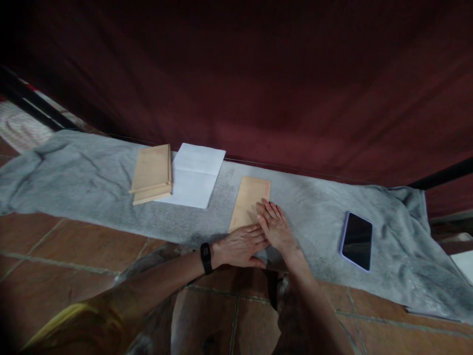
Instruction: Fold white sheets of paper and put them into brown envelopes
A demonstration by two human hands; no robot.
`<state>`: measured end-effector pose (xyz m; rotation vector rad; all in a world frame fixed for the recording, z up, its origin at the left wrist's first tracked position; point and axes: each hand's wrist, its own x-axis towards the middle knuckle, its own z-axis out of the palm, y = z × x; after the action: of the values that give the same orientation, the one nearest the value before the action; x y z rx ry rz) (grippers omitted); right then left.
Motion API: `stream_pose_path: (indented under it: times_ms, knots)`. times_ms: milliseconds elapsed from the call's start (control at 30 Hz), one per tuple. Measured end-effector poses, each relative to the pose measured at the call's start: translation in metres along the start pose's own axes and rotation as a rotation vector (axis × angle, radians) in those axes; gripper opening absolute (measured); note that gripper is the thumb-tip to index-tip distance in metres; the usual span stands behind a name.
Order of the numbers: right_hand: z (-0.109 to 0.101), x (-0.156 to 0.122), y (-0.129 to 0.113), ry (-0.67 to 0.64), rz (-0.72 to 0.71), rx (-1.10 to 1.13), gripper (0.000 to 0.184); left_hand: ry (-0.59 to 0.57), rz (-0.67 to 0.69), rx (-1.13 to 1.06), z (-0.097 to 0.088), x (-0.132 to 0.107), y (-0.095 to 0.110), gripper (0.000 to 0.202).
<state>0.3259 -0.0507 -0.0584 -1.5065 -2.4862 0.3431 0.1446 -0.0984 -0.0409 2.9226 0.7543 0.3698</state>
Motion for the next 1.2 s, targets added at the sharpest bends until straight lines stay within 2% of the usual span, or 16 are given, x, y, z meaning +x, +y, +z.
stream_pose_path:
  times_ms: [267, 533, 700, 867, 1200]
  knots:
    - [0.006, 0.006, 0.002, 0.065, 0.058, -0.051, 0.058, -0.036, 0.029, -0.033, -0.004, -0.008, 0.003, 0.074]
    - [0.012, 0.011, 0.001, 0.183, 0.076, -0.106, 0.056, -0.054, 0.058, -0.084, -0.015, -0.021, 0.002, 0.066]
    - [0.014, 0.014, -0.002, 0.268, 0.113, -0.131, 0.055, -0.061, -0.061, -0.104, -0.013, -0.031, 0.006, 0.075]
    - [0.014, 0.014, -0.006, 0.274, 0.129, -0.143, 0.055, -0.041, -0.150, -0.065, -0.009, -0.039, 0.013, 0.079]
    - [0.017, 0.007, -0.011, 0.287, 0.124, -0.199, 0.057, -0.021, -0.174, -0.030, -0.014, -0.045, 0.017, 0.080]
